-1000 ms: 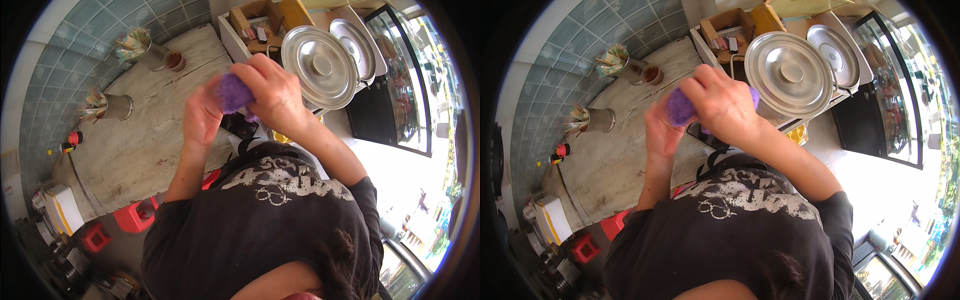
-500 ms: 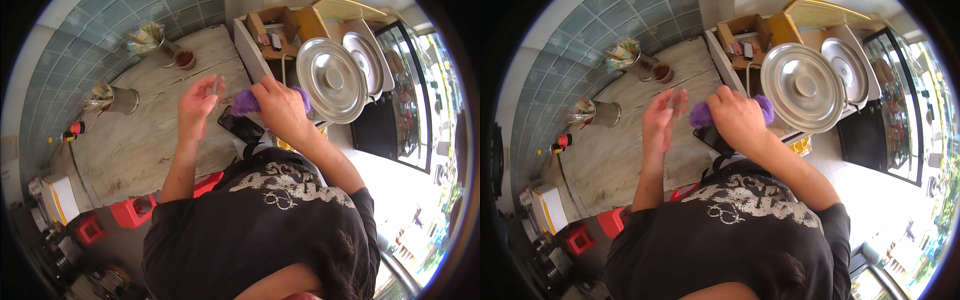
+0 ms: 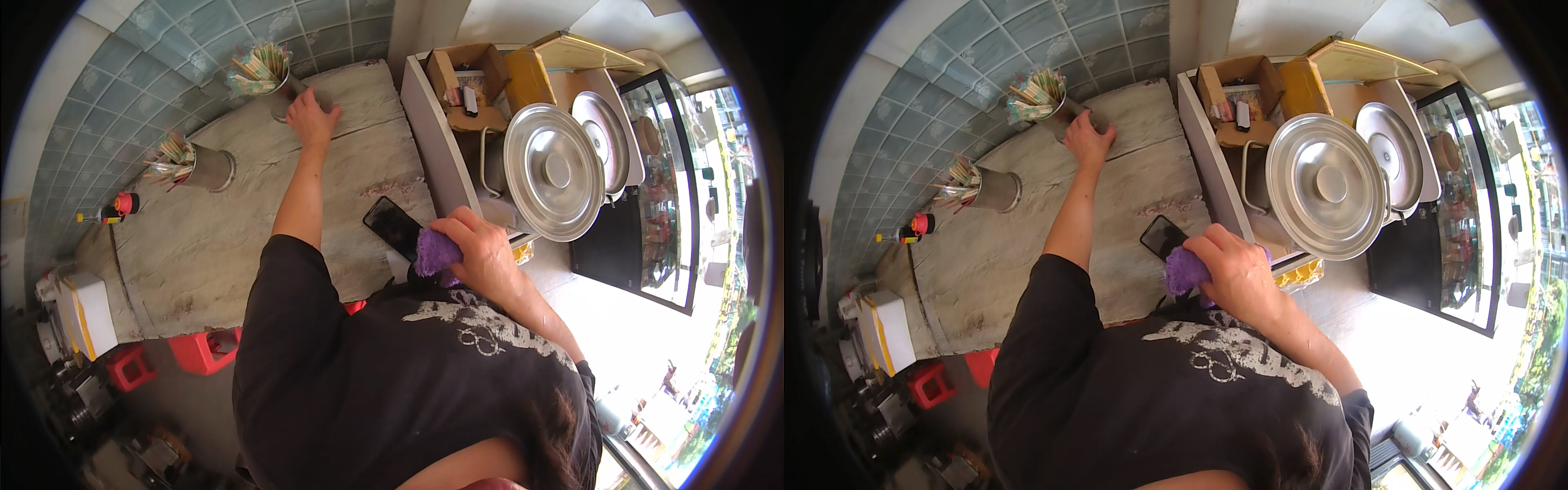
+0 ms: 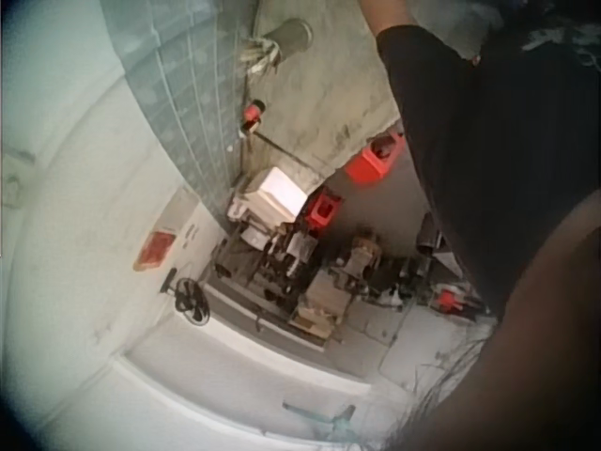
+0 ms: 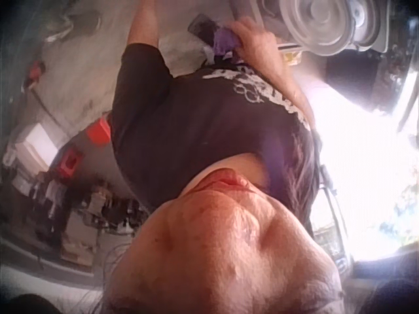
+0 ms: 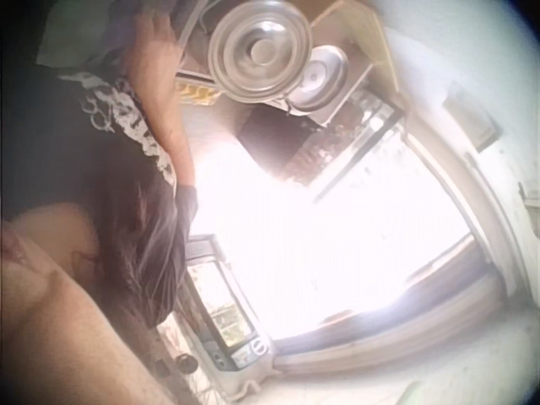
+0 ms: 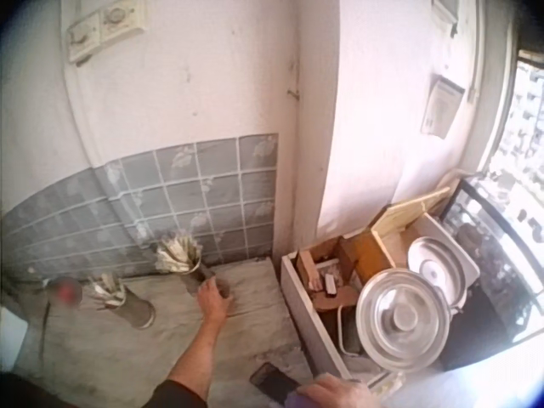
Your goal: The person cleans a green bowl in the sink, then wipes a stainless steel counter and a metal tray with a purple cloth. They rinse the cloth and continue wiping the tray and sink area.
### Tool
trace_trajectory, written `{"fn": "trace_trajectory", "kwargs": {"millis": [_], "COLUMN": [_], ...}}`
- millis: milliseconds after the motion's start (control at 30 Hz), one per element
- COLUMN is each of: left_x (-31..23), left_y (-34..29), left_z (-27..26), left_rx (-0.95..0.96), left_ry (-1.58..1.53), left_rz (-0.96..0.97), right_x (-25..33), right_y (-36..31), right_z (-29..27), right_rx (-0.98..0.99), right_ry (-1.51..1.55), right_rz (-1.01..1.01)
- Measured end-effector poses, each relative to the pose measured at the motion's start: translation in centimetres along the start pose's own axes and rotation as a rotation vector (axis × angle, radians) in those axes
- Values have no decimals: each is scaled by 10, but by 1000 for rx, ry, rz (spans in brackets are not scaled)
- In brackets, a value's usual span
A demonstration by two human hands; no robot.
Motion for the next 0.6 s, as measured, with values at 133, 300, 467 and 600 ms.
{"fn": "trace_trajectory", "kwargs": {"millis": [133,300,467,600], "left_x": [8,10,10,9], "left_y": [-1,-3,-1,2], "left_z": [15,20,17,13], "left_rx": [43,14,36,113], "left_ry": [53,92,116,151], "left_rz": [-14,60,35,-6], "right_x": [-7,-7,-5,-5], "right_y": [-2,-1,1,1], "right_z": [4,8,9,8], "right_rx": [-3,21,42,45], "right_ry": [-13,22,43,42], "right_rz": [24,44,43,39]}}
Point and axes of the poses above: each hand's wrist, its own y-axis towards the middle knuckle, its own z-axis out of the palm, x = y × z, the point moved 1 cm from there along y, towards the middle knuckle, and after that the axes turned 10 degrees about z, right-handed, at the moved point
